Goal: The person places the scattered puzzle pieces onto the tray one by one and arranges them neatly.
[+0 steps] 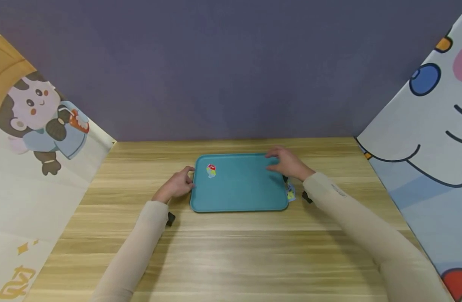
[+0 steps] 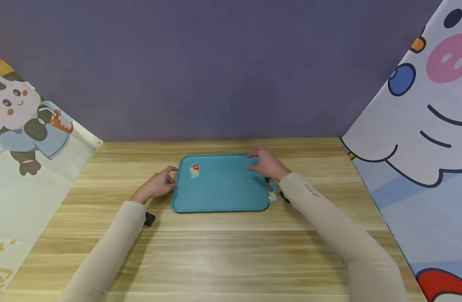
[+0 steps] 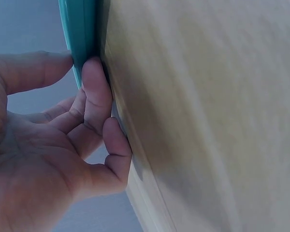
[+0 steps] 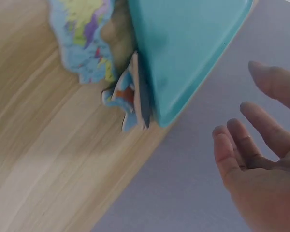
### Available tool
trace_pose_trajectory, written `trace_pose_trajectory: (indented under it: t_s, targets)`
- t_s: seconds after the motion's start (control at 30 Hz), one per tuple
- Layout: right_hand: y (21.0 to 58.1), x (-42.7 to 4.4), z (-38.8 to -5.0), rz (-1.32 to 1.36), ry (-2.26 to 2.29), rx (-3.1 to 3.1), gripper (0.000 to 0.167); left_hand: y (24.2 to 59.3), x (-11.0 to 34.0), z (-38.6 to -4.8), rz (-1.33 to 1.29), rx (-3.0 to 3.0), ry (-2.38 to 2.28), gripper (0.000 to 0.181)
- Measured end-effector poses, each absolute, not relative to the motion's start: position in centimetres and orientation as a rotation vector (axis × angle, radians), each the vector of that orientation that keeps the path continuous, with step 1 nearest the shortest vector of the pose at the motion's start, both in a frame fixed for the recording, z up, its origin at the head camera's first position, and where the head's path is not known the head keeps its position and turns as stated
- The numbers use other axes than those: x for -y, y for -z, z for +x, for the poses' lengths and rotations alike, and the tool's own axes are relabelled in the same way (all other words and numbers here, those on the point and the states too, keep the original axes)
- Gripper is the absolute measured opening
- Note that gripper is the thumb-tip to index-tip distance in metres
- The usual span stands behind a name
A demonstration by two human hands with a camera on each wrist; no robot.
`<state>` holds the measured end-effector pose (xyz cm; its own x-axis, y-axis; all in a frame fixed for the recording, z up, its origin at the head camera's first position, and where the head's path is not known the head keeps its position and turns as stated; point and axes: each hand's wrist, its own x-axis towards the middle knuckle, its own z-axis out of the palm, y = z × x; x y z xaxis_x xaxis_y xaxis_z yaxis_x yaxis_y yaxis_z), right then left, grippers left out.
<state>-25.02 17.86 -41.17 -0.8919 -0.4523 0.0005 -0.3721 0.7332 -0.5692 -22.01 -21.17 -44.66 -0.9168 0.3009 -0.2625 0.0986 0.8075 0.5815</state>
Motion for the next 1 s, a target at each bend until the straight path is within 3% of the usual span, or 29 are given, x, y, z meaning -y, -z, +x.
trace_pose_trajectory:
  t_s: [0.4,1.0]
  targets:
    - [40.4,-20.7,-22.4,-0.692,0.858,-2.860,0.048,44.6,21.1,-22.1,0.306,-2.653,-0.813,0.059]
    - [43.6,-23.8,-20.5,-0.664,0.860,-2.816,0.041,44.7,21.3,-22.1,0.339,-2.666,-0.788,0.059]
